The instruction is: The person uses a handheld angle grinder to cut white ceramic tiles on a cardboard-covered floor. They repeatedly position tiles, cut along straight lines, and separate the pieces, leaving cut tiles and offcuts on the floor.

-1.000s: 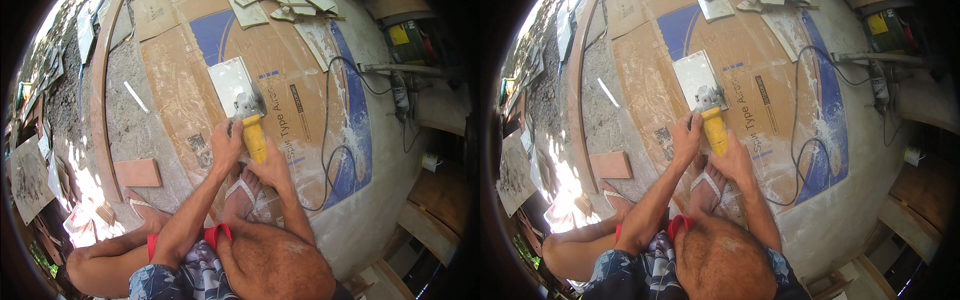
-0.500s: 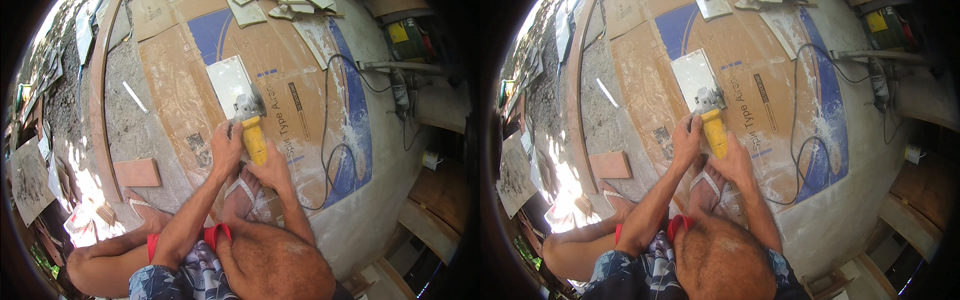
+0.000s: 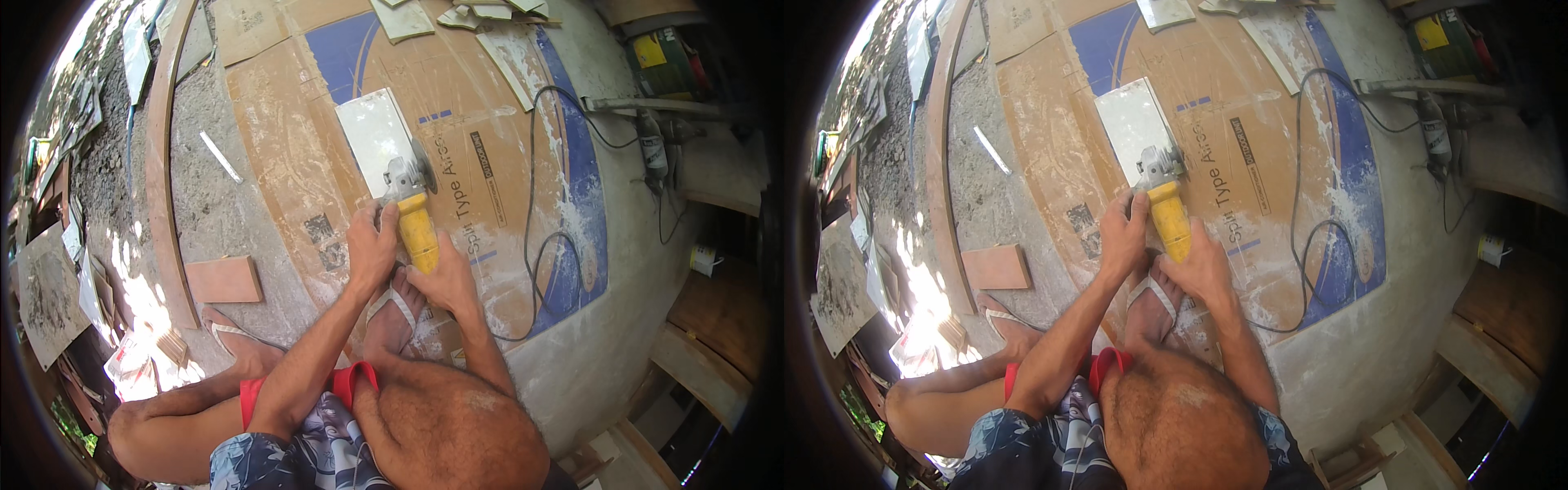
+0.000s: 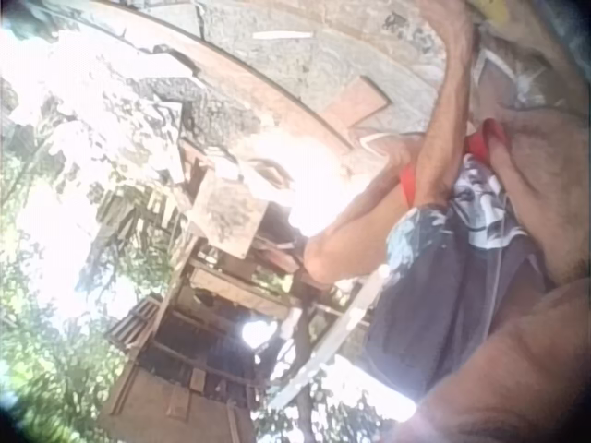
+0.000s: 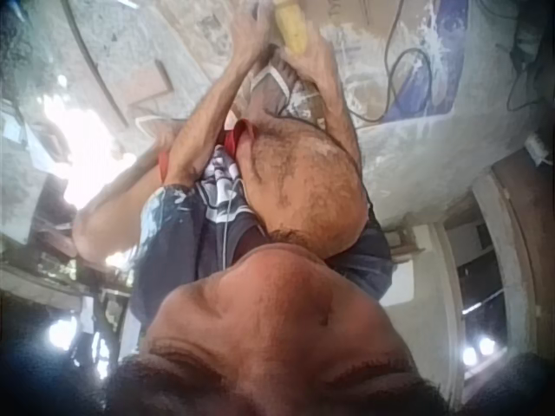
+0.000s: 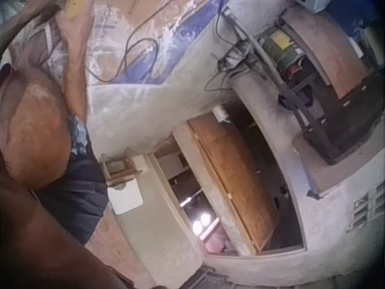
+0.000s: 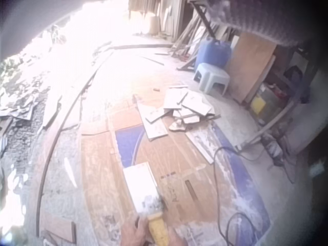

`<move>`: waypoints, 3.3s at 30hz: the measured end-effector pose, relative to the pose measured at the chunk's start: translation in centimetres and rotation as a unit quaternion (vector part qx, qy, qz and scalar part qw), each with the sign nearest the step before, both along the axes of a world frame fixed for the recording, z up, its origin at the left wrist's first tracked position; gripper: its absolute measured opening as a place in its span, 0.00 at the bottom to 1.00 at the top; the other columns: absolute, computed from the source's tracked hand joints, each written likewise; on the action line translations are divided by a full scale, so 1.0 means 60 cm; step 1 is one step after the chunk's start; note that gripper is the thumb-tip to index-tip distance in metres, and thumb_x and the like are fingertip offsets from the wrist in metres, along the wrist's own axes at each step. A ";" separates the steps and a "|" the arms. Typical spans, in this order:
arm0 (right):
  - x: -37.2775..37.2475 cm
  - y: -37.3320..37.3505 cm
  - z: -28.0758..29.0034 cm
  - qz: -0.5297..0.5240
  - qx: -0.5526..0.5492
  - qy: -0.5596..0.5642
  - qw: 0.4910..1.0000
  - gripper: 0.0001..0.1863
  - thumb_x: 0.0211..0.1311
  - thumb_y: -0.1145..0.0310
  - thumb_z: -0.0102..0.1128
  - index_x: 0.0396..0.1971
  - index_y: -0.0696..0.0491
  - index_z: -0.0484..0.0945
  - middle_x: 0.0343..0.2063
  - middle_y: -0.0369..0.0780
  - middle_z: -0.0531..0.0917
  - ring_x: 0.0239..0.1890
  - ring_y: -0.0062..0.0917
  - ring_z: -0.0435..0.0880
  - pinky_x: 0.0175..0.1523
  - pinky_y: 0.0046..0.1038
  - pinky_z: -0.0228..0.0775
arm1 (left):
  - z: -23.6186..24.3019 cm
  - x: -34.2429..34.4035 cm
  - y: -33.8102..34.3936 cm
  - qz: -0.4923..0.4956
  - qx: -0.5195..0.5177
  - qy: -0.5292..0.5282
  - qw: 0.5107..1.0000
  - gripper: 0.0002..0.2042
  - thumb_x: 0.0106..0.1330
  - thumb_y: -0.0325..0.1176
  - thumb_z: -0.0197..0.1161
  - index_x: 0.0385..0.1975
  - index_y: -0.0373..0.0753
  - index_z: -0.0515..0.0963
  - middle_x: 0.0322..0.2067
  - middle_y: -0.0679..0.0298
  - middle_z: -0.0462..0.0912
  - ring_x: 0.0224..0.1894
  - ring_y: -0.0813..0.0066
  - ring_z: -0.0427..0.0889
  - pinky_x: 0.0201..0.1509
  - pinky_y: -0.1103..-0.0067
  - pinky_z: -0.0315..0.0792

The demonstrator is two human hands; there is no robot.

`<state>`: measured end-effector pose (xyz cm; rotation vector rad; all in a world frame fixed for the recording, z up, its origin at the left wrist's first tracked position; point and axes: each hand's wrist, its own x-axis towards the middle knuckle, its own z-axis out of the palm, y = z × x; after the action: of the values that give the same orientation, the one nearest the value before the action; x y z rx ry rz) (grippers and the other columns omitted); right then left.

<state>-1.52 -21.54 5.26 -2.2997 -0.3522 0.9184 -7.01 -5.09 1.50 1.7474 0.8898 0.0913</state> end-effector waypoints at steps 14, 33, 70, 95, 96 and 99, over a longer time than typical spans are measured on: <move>-0.053 -0.047 0.014 -0.047 0.057 -0.032 0.997 0.42 0.53 0.61 0.80 0.68 0.59 0.74 0.52 0.58 0.89 0.55 0.57 0.89 0.57 0.49 0.82 | -0.007 -0.041 -0.032 0.032 0.014 -0.036 0.999 0.23 0.85 0.49 0.59 0.58 0.31 0.86 0.46 0.47 0.90 0.49 0.55 0.89 0.57 0.65 0.79; -0.065 -0.146 -0.091 -0.297 -0.011 -0.176 0.938 0.33 0.53 0.66 0.82 0.56 0.58 0.73 0.42 0.58 0.88 0.47 0.61 0.89 0.49 0.53 0.80 | -0.051 0.336 0.171 -0.763 0.426 -0.143 0.465 0.14 0.79 0.44 0.66 0.53 0.42 0.82 0.48 0.63 0.83 0.57 0.61 0.83 0.73 0.61 0.74; 0.064 0.009 -0.064 -0.185 -0.034 -0.288 0.939 0.39 0.65 0.52 0.77 0.71 0.56 0.75 0.56 0.60 0.87 0.56 0.60 0.87 0.60 0.54 0.78 | 0.006 0.089 0.010 -0.091 0.273 -0.005 0.958 0.41 0.73 0.58 0.69 0.76 0.32 0.72 0.68 0.23 0.73 0.74 0.23 0.68 0.73 0.46 0.68; 0.060 0.093 -0.122 -0.023 -0.016 -0.383 0.923 0.50 0.62 0.46 0.80 0.77 0.56 0.69 0.62 0.58 0.84 0.61 0.57 0.85 0.63 0.52 0.78 | 0.148 -0.097 0.471 -0.130 0.171 0.188 0.958 0.70 0.43 0.46 0.87 0.84 0.28 0.46 0.65 0.30 0.73 0.68 0.27 0.70 0.70 0.37 0.69; 0.046 0.107 -0.122 -0.014 -0.010 -0.381 0.924 0.50 0.62 0.46 0.80 0.77 0.56 0.69 0.62 0.58 0.84 0.61 0.57 0.85 0.63 0.52 0.78 | 0.179 -0.152 0.530 -0.136 0.163 0.206 0.955 0.68 0.44 0.46 0.86 0.84 0.27 0.47 0.67 0.28 0.72 0.71 0.22 0.68 0.71 0.39 0.71; 0.008 0.144 -0.115 0.018 0.000 -0.375 0.927 0.50 0.62 0.46 0.80 0.77 0.56 0.68 0.63 0.58 0.84 0.61 0.57 0.85 0.64 0.52 0.78 | 0.277 -0.347 0.649 -0.030 0.176 0.290 0.940 0.52 0.45 0.44 0.81 0.71 0.26 0.63 0.49 0.37 0.89 0.55 0.39 0.88 0.77 0.46 0.65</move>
<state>-1.05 -12.87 -1.64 -2.5717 -0.7060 0.0043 -27.82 33.87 18.10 2.1824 1.3012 -0.3432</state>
